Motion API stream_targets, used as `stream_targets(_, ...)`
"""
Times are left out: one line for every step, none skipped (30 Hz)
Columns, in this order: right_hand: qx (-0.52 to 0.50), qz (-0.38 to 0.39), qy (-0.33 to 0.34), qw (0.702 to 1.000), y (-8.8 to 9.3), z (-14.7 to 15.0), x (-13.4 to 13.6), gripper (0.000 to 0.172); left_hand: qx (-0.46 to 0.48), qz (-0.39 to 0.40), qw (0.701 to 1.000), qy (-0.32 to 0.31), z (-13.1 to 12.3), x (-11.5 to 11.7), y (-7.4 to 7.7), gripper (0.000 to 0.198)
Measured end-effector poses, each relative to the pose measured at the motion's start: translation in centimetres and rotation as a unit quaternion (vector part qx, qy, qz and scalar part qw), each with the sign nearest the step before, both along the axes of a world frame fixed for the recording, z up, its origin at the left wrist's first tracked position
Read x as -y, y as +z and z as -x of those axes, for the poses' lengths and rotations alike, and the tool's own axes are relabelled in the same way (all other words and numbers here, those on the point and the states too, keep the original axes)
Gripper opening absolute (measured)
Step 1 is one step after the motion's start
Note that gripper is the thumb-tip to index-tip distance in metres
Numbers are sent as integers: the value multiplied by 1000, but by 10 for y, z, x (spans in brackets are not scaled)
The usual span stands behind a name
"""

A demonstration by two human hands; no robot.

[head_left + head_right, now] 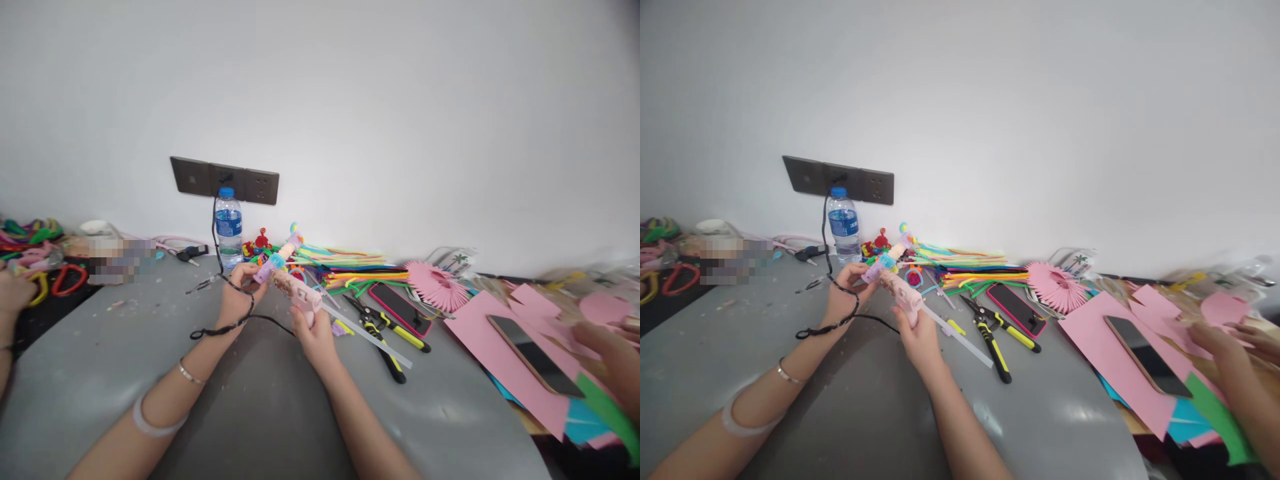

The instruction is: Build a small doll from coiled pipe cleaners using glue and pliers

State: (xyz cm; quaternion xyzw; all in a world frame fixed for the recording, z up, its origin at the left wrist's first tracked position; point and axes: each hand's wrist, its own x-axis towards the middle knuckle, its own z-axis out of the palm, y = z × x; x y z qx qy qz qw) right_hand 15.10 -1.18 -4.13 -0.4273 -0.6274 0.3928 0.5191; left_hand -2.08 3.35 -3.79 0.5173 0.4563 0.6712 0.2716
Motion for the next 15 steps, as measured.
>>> stream_targets(-18,9,1,1000,0,0,-1,41,11,2,1000,2,-1,0,1,31)
stream_targets(-38,20,6,999,1,0,-1,42,24,5,1000,1,-2,0,1,32)
stream_targets(-61,32,15,998,3,0,-1,42,37,9,999,-1,-3,0,2,33)
stream_targets(-83,44,28,995,5,0,-2,43,50,13,999,-4,-3,0,2,34)
stream_targets(-104,55,42,992,8,0,-2,45,62,18,998,-8,-4,-1,2,35)
stream_targets(-123,64,54,989,11,0,-2,47,71,23,997,-12,-4,-1,2,36)
stream_targets(-140,71,64,985,14,0,-2,48,78,26,996,-16,-5,-2,2,37)
stream_targets(-155,76,70,982,17,0,-3,50,81,28,996,-20,-5,-2,3,37)
stream_targets(-168,80,74,980,20,0,-4,52,82,31,996,-23,-5,-3,3,37)
stream_targets(-178,85,78,977,23,-1,-5,53,84,35,995,-27,-4,-3,3,38)
stream_targets(-186,89,84,975,25,-2,-6,53,88,42,995,-32,-4,-3,4,38)
stream_targets(-193,93,90,973,27,-2,-7,54,93,51,994,-39,-4,-3,5,38)
stream_targets(-198,97,96,971,29,-3,-9,53,98,59,992,-46,-4,-3,5,39)
stream_targets(-203,101,102,969,31,-4,-10,53,102,65,991,-51,-4,-3,6,39)
stream_targets(-206,107,108,967,33,-5,-12,53,102,67,991,-55,-4,-2,6,38)
